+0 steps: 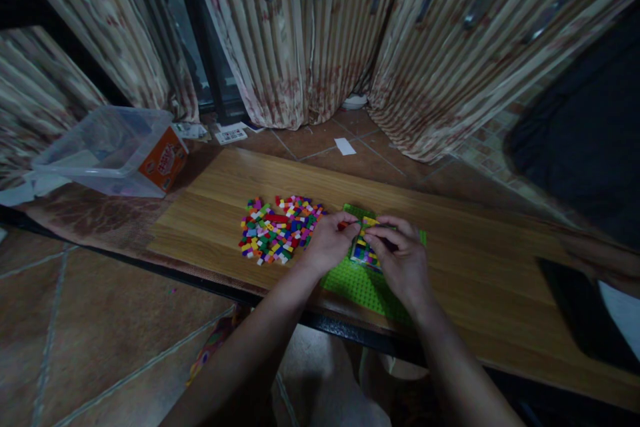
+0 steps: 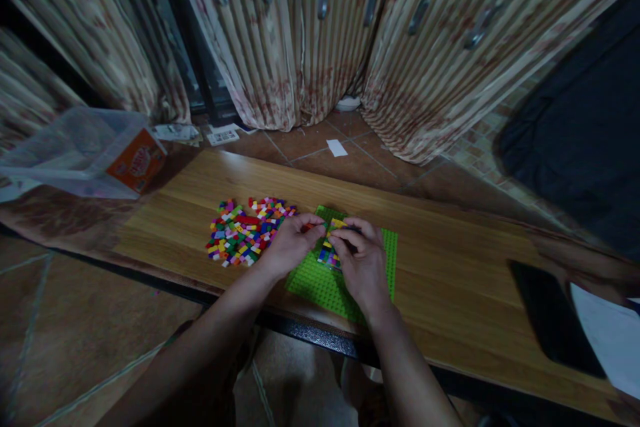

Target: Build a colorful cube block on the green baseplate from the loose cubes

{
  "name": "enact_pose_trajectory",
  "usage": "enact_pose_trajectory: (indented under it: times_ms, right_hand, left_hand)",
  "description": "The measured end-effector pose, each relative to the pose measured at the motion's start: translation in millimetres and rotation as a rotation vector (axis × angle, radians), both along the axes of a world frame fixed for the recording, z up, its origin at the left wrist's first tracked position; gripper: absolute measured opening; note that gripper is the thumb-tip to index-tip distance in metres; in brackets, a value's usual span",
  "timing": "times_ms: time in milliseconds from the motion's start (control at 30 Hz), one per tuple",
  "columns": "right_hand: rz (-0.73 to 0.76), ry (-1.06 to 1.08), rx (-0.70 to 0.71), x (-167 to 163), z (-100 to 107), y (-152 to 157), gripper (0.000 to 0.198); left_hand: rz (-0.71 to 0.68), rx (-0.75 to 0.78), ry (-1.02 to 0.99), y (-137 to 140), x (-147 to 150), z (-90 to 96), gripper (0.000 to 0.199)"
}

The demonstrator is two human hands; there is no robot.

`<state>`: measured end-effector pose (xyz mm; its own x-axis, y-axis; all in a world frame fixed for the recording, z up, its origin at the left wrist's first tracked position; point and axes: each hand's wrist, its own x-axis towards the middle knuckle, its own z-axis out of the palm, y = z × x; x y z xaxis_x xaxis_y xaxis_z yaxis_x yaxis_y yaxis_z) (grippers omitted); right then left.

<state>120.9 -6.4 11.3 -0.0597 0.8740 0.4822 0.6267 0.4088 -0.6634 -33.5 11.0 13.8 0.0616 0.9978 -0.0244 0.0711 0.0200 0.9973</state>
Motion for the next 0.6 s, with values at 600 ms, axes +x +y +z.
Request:
enact_pose_trajectory:
  times_ms: [600]
  right_hand:
    - [-0.099,0.042,-0.040,5.2,-3.1,5.6,0.018]
  left_hand:
    - [-0.008,0.010,0.010,-0.1,-0.3,-0.5,0.012]
